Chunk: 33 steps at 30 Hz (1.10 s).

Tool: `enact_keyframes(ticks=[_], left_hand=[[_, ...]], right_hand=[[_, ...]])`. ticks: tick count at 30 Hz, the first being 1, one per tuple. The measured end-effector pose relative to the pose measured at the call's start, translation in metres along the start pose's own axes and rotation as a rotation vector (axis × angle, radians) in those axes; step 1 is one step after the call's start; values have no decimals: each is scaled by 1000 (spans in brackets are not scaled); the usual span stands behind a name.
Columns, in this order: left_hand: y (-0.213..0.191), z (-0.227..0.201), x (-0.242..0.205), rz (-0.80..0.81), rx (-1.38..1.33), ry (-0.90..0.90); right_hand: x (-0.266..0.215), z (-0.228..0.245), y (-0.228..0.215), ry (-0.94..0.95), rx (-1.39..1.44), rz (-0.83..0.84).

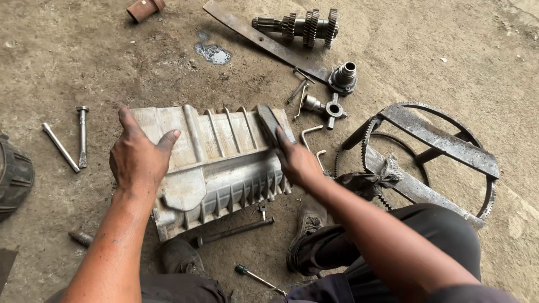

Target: The person uses a brush to scrub and clean the exterior ribs and surfaces of a metal engine housing on the ground.

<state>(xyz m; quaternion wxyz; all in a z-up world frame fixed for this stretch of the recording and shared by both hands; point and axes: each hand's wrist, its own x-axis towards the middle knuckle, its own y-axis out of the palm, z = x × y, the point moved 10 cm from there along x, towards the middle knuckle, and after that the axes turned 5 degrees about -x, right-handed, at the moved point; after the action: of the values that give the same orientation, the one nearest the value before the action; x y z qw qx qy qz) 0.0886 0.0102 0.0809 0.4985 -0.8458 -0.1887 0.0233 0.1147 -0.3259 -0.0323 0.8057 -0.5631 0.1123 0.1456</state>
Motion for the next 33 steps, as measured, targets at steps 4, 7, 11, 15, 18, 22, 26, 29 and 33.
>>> enact_keyframes(ticks=[4, 7, 11, 15, 18, 22, 26, 29, 33], left_hand=[[5, 7, 1, 9, -35, -28], [4, 4, 6, -51, -25, 46], [8, 6, 15, -8, -46, -9], [3, 4, 10, 19, -72, -52], [4, 8, -3, 47, -89, -84], [2, 6, -8, -46, -90, 53], [3, 4, -1, -90, -120, 118], [5, 8, 5, -7, -115, -4], [2, 2, -3, 17, -124, -23]], right_hand=[[54, 29, -32, -165, -25, -242], [40, 19, -20, -90, -15, -127], [-56, -23, 3, -102, -42, -15], [-24, -26, 6, 27, -112, 80], [48, 20, -25, -16, -60, -109], [69, 39, -45, -70, -73, -222], [-9, -3, -6, -128, 10, -133], [-50, -19, 7, -155, -16, -132], [7, -4, -3, -33, -50, -69]])
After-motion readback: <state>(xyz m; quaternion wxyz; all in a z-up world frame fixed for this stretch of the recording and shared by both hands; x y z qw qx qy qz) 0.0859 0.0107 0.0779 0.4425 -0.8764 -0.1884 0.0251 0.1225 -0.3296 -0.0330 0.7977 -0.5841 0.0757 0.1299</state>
